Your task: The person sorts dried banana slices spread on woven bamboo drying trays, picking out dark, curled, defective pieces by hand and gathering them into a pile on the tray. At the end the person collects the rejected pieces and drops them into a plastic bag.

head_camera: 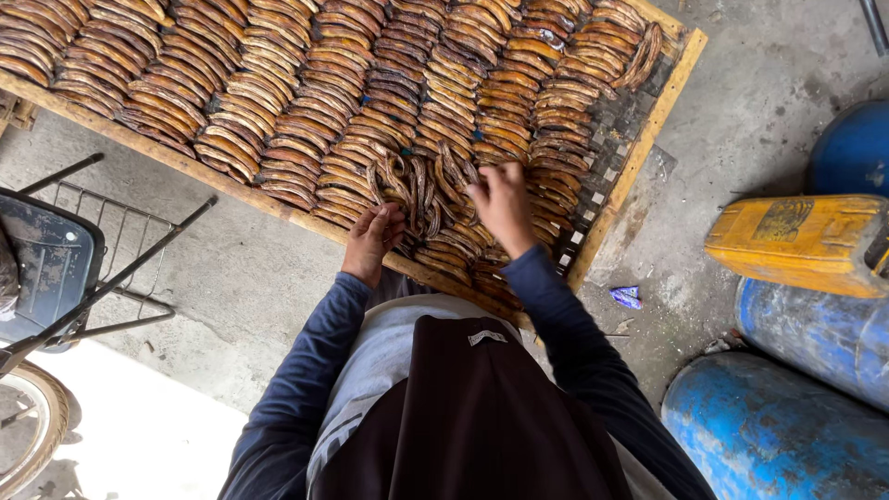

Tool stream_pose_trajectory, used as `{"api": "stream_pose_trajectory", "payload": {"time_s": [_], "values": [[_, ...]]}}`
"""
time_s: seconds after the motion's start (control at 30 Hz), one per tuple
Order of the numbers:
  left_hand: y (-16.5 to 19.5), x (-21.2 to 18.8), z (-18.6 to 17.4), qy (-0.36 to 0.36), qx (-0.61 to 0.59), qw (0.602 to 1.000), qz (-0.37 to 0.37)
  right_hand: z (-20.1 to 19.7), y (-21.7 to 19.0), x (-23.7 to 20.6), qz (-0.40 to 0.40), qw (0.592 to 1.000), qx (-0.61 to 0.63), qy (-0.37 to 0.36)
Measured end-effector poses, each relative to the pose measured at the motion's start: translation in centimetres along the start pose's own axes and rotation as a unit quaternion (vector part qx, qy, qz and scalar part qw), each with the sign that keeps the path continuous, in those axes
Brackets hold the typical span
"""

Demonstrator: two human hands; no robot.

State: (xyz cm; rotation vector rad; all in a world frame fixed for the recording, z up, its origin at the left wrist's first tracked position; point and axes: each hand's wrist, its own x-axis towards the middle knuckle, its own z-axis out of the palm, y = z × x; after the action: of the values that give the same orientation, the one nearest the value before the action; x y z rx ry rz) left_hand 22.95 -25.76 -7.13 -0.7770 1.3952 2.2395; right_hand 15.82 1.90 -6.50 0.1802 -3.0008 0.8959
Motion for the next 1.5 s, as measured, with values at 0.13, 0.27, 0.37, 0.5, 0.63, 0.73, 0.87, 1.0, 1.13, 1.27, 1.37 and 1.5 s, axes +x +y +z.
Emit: {"api": "stream_pose_trajectory", "payload": {"time_s": [0.13,0.27,0.37,0.5,0.63,0.73,0.87,1.0,1.13,1.27,1.37,1.5], "values": [[-0.3,-0.3,-0.4,-0.006,0.013,1.0,0.001,2.7,-1.1,-0.7,-0.005,0.998,-0.012,0.058],[-0.7,-0.5,-1.3,-0.008,-0.015,1.0,0.004,1.2,0.0,-0.5,0.024,0.993,0.111,0.022],[-1.2,-0.7,-2.1,0.0,-0.016,1.0,0.016,-1.5,1.5,0.0,0.184,0.922,0.336,-0.059],[-1.8,-1.3,-3.0,-0.002,-0.034,0.999,0.036,-6.9,5.9,1.9,0.173,0.924,0.341,-0.008],[-2.6,-1.9,-3.3,0.028,-0.043,0.998,0.027,-11.5,11.2,4.7,0.152,0.884,0.439,0.05],[-3.2,-2.4,-3.3,0.047,-0.055,0.997,0.027,-13.8,13.7,6.3,0.135,0.868,0.464,0.114],[-3.4,-3.5,-2.9,0.059,-0.068,0.995,0.034,-15.5,13.4,7.1,0.109,0.852,0.468,0.209],[-2.2,-5.2,-1.3,0.035,-0.055,0.998,0.018,-14.2,6.6,5.0,-0.002,0.925,0.323,0.2],[-0.6,-6.1,1.3,-0.048,-0.091,0.994,-0.048,-8.3,-4.8,-1.1,-0.146,0.939,0.31,0.016],[-0.5,-5.5,1.7,-0.078,-0.156,0.984,-0.036,-3.1,-11.7,-6.8,-0.31,0.903,0.251,-0.16],[-0.9,-4.6,-0.2,-0.039,-0.175,0.984,-0.02,-2.0,-11.0,-7.0,-0.315,0.907,0.262,-0.097],[-1.7,-3.4,-2.3,0.012,-0.154,0.988,0.011,-1.4,-6.8,-3.1,-0.071,0.991,0.11,-0.017]]}}
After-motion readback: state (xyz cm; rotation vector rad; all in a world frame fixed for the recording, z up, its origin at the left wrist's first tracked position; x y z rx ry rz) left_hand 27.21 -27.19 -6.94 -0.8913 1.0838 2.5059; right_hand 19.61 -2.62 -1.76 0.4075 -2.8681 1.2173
